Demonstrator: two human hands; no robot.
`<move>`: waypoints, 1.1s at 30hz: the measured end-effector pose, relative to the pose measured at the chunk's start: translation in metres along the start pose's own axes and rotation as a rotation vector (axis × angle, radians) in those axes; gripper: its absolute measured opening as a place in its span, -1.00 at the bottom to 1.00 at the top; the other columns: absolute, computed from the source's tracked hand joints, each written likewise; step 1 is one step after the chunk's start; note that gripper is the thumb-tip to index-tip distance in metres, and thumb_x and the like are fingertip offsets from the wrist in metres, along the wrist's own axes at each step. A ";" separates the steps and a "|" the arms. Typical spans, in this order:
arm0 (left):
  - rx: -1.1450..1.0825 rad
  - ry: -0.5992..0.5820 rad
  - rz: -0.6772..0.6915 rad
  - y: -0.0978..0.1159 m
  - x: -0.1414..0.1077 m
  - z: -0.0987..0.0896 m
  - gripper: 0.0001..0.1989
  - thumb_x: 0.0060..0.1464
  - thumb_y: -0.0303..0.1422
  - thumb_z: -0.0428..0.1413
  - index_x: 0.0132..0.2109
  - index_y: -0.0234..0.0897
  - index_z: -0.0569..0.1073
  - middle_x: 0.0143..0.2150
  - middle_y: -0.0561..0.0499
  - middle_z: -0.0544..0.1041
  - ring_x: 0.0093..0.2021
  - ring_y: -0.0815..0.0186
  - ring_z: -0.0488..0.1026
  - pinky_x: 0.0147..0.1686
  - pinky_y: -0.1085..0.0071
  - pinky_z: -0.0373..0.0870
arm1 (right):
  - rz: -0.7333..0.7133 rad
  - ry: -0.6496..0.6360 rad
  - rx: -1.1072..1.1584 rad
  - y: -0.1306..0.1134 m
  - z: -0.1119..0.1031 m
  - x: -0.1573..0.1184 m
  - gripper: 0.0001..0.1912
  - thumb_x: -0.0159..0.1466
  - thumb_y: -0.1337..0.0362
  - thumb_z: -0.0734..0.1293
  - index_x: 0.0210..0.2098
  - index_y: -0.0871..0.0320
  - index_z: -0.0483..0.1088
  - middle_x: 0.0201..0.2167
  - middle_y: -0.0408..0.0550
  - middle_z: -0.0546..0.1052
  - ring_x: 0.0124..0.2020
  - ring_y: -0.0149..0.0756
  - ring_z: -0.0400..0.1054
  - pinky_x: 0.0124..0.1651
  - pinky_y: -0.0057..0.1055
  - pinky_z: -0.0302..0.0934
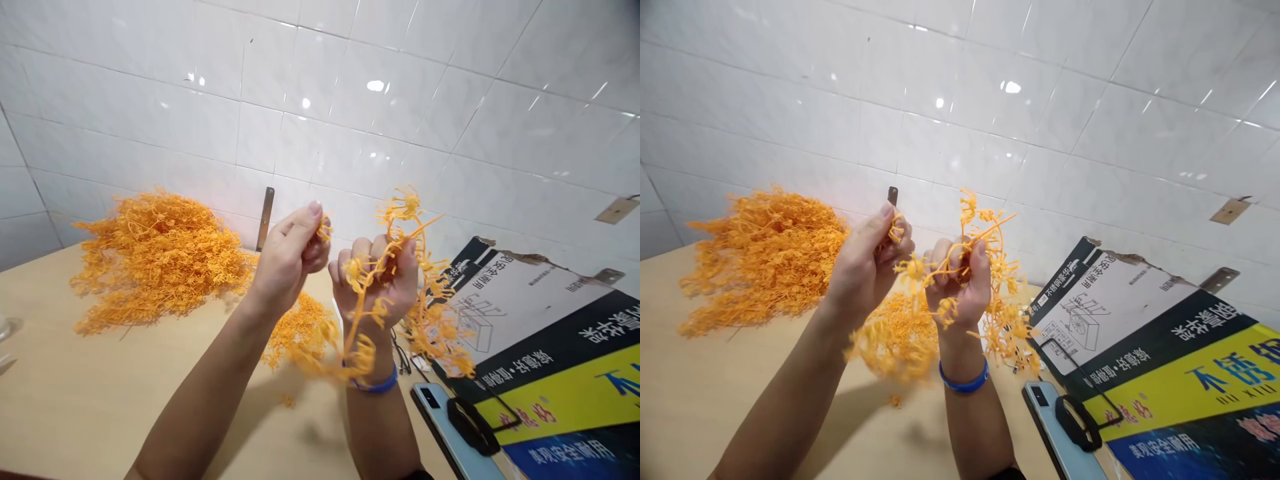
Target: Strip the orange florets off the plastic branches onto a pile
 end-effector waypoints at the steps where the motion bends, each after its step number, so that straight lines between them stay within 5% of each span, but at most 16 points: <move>1: 0.029 0.049 0.038 0.004 0.001 -0.007 -0.57 0.21 -0.01 0.02 -0.43 -0.24 0.25 -0.61 0.16 0.10 -0.66 0.53 0.07 -0.70 0.51 0.05 | 0.011 0.007 -0.006 0.001 0.000 0.000 -0.47 0.33 -0.08 0.19 -0.60 0.10 0.00 -0.69 -0.28 -0.02 -0.72 -0.48 -0.13 -0.70 -0.49 -0.10; 6: 0.271 0.242 0.205 0.034 0.000 -0.043 -0.81 0.19 -0.24 0.08 -0.33 -0.24 0.39 -0.51 0.11 0.33 -0.57 0.52 0.27 -0.63 0.58 0.20 | 0.025 0.062 -0.080 0.006 -0.003 -0.001 -0.54 0.29 -0.04 0.27 -0.58 0.13 0.19 -0.64 -0.23 0.14 -0.65 -0.50 0.06 -0.65 -0.53 0.00; 11: 0.699 0.167 0.206 0.055 -0.002 -0.054 -0.85 0.15 -0.39 0.08 -0.18 -0.26 0.53 -0.22 -0.03 0.58 -0.20 0.33 0.52 -0.23 0.43 0.49 | 0.079 0.118 -0.121 0.020 -0.007 0.001 -0.61 0.19 -0.05 0.37 -0.49 0.13 0.32 -0.55 -0.20 0.33 -0.63 -0.52 0.15 -0.67 -0.53 0.04; 14: 0.910 0.121 0.152 0.053 -0.003 -0.058 -0.78 0.18 -0.38 0.05 -0.09 -0.24 0.55 0.03 -0.08 0.56 0.08 0.19 0.46 0.12 0.19 0.40 | 0.127 0.121 -0.127 0.028 -0.009 0.001 -0.66 0.17 -0.04 0.39 -0.41 0.12 0.38 -0.48 -0.19 0.40 -0.60 -0.52 0.21 -0.65 -0.54 0.10; 17: 0.978 0.100 0.150 0.054 -0.006 -0.055 -0.72 0.25 -0.29 0.00 -0.02 -0.24 0.53 0.16 -0.10 0.48 0.24 0.13 0.34 0.26 0.08 0.24 | 0.158 0.131 -0.124 0.033 -0.009 -0.001 -0.67 0.17 -0.03 0.39 -0.38 0.12 0.39 -0.43 -0.18 0.44 -0.56 -0.52 0.26 -0.58 -0.53 0.19; 25: 0.818 -0.203 -0.001 0.039 -0.011 -0.022 -0.68 0.26 -0.17 0.00 -0.21 -0.27 0.56 -0.25 -0.01 0.59 -0.21 0.30 0.51 -0.23 0.43 0.45 | 0.152 0.043 -0.127 0.028 -0.007 -0.001 -0.77 0.19 0.07 0.39 -0.31 0.09 0.41 -0.50 -0.19 0.39 -0.55 -0.45 0.32 -0.61 -0.51 0.14; 29: 0.746 -0.126 -0.021 0.033 -0.005 -0.027 -0.73 0.17 -0.22 0.11 -0.39 -0.32 0.51 -0.49 0.05 0.48 -0.48 0.42 0.37 -0.52 0.53 0.27 | 0.115 0.035 -0.125 0.024 -0.018 0.003 -0.79 0.24 0.07 0.35 -0.31 0.08 0.40 -0.48 -0.18 0.40 -0.54 -0.44 0.31 -0.58 -0.49 0.16; 33: 0.647 -0.028 0.041 0.032 -0.002 -0.024 -0.78 0.14 -0.27 0.14 -0.39 -0.33 0.48 -0.40 0.01 0.52 -0.42 0.42 0.43 -0.47 0.54 0.33 | 0.103 -0.038 -0.295 0.024 -0.011 -0.001 -0.71 0.19 0.02 0.40 -0.24 0.06 0.37 -0.38 -0.14 0.44 -0.45 -0.38 0.34 -0.52 -0.44 0.25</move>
Point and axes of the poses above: each hand's wrist, its own x-axis towards the middle knuckle, its own z-axis out of the palm, y = z × x, the point moved 9 cm from there along x, towards the middle knuckle
